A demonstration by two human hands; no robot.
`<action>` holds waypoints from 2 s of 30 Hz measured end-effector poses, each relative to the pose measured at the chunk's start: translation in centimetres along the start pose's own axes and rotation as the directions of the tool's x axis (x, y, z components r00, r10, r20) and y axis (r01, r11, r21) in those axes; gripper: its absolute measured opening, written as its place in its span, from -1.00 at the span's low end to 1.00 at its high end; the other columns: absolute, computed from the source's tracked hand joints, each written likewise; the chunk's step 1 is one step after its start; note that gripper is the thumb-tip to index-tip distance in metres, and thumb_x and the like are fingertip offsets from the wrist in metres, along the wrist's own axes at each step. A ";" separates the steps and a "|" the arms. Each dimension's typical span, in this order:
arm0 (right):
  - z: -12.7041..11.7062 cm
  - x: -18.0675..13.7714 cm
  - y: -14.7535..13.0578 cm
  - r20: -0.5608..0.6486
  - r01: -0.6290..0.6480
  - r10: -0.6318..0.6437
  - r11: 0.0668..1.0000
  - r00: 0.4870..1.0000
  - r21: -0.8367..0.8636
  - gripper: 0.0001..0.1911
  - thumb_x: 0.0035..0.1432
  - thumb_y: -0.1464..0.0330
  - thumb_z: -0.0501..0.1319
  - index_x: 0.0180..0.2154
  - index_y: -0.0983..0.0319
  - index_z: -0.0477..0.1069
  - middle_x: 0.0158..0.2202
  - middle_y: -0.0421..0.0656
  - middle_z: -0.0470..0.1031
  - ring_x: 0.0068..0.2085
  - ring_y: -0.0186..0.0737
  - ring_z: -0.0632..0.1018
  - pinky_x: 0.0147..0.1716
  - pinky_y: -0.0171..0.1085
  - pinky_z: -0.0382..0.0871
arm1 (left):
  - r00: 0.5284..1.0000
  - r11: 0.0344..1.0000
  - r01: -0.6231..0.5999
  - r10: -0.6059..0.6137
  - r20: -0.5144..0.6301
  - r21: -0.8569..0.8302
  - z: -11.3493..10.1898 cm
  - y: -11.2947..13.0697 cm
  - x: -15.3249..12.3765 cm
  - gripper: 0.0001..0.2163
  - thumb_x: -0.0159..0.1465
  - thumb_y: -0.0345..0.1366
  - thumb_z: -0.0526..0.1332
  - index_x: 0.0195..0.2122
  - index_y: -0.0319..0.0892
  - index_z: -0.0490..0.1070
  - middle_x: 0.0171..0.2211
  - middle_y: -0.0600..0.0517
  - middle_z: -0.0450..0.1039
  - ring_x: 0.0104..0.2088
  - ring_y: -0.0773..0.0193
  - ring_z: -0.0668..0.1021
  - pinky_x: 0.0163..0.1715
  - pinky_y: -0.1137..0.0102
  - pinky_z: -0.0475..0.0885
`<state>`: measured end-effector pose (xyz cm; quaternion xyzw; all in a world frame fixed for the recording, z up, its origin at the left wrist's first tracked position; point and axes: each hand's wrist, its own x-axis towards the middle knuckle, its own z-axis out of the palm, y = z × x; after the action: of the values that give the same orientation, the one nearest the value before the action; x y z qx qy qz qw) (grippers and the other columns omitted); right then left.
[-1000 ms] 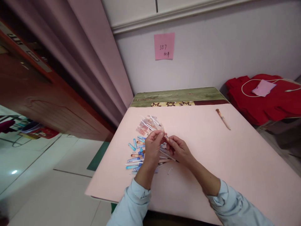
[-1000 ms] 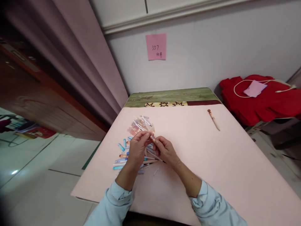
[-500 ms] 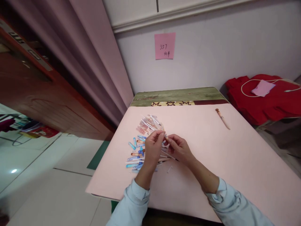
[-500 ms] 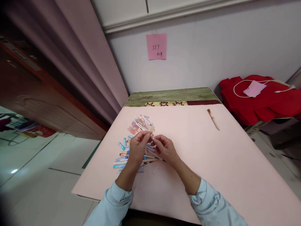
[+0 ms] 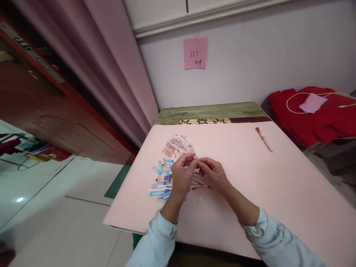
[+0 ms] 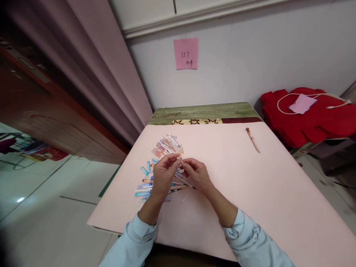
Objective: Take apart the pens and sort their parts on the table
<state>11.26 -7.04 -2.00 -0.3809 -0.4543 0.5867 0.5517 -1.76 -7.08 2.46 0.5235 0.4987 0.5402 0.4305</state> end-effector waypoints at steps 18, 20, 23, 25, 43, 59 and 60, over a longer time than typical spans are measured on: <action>-0.6 0.0 0.6 -0.116 0.036 -0.064 0.972 0.991 -0.230 -0.66 0.06 0.12 0.33 -0.26 0.25 0.56 -0.59 -0.27 0.32 -0.58 -0.40 0.19 -0.60 -0.35 0.10 | 0.990 0.976 -0.009 0.039 -0.134 0.216 -6.6 0.6 1.6 -0.78 0.10 -0.22 0.34 -0.27 -0.21 0.55 -0.30 -0.03 0.59 -0.29 0.24 0.59 -0.24 0.37 0.49; -0.6 -0.1 0.6 -0.131 0.003 -0.033 0.976 0.991 -0.218 -0.64 0.05 0.11 0.33 -0.24 0.26 0.55 -0.63 -0.30 0.26 -0.59 -0.39 0.19 -0.60 -0.34 0.08 | 0.987 0.947 0.084 -0.038 -0.153 0.310 -8.2 0.0 1.0 -0.81 0.09 -0.21 0.34 -0.32 -0.20 0.55 -0.39 0.01 0.57 -0.39 0.26 0.56 -0.37 0.40 0.46; -0.8 -0.1 0.9 -0.159 -0.006 -0.027 0.979 0.987 -0.204 -0.62 0.04 0.12 0.34 -0.19 0.26 0.53 -0.59 -0.29 0.30 -0.57 -0.39 0.21 -0.59 -0.34 0.10 | 0.986 0.859 0.117 -0.042 -0.159 0.499 -10.0 -1.1 0.0 -0.86 0.10 -0.22 0.30 -0.38 -0.15 0.56 -0.42 0.04 0.55 -0.40 0.24 0.53 -0.38 0.37 0.43; -0.9 -0.1 1.2 -0.169 -0.013 -0.020 0.981 0.985 -0.193 -0.62 0.04 0.12 0.35 -0.19 0.25 0.52 -0.57 -0.28 0.32 -0.56 -0.39 0.22 -0.59 -0.34 0.12 | 0.989 0.749 0.057 0.050 -0.142 0.660 -11.0 -1.7 -0.4 -0.91 0.11 -0.26 0.27 -0.43 -0.12 0.55 -0.40 0.03 0.54 -0.33 0.20 0.50 -0.27 0.32 0.41; -0.8 -0.3 1.5 -0.134 -0.023 -0.001 0.985 0.991 -0.171 -0.65 0.04 0.12 0.36 -0.24 0.25 0.53 -0.54 -0.25 0.38 -0.55 -0.39 0.26 -0.58 -0.35 0.19 | 0.977 0.284 -0.207 0.015 0.211 0.936 -7.2 -2.6 0.5 -0.86 0.20 -0.44 0.16 -0.44 -0.12 0.46 -0.34 -0.04 0.49 -0.20 0.10 0.43 -0.13 0.22 0.23; -0.6 -0.1 1.2 -0.124 -0.021 0.001 0.988 0.992 -0.155 -0.64 0.02 0.11 0.36 -0.26 0.25 0.53 -0.55 -0.25 0.38 -0.56 -0.40 0.25 -0.59 -0.35 0.16 | 0.980 0.172 -0.169 -0.074 0.184 0.971 -6.4 -1.9 1.0 -0.79 0.19 -0.46 0.12 -0.45 -0.16 0.54 -0.35 -0.17 0.54 -0.17 -0.04 0.50 -0.14 0.16 0.29; -0.6 -0.1 1.3 -0.123 -0.017 -0.003 0.987 0.992 -0.159 -0.64 0.03 0.10 0.36 -0.26 0.25 0.53 -0.54 -0.24 0.39 -0.56 -0.39 0.25 -0.59 -0.35 0.17 | 0.980 0.173 -0.171 -0.072 0.186 0.970 -6.3 -2.0 1.0 -0.79 0.19 -0.47 0.12 -0.46 -0.16 0.53 -0.35 -0.17 0.54 -0.17 -0.04 0.51 -0.14 0.16 0.30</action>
<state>11.43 -7.07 -3.39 -0.4609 -0.4635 0.5259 0.5443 -8.26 -6.38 0.89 0.7418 0.6681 0.0548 0.0207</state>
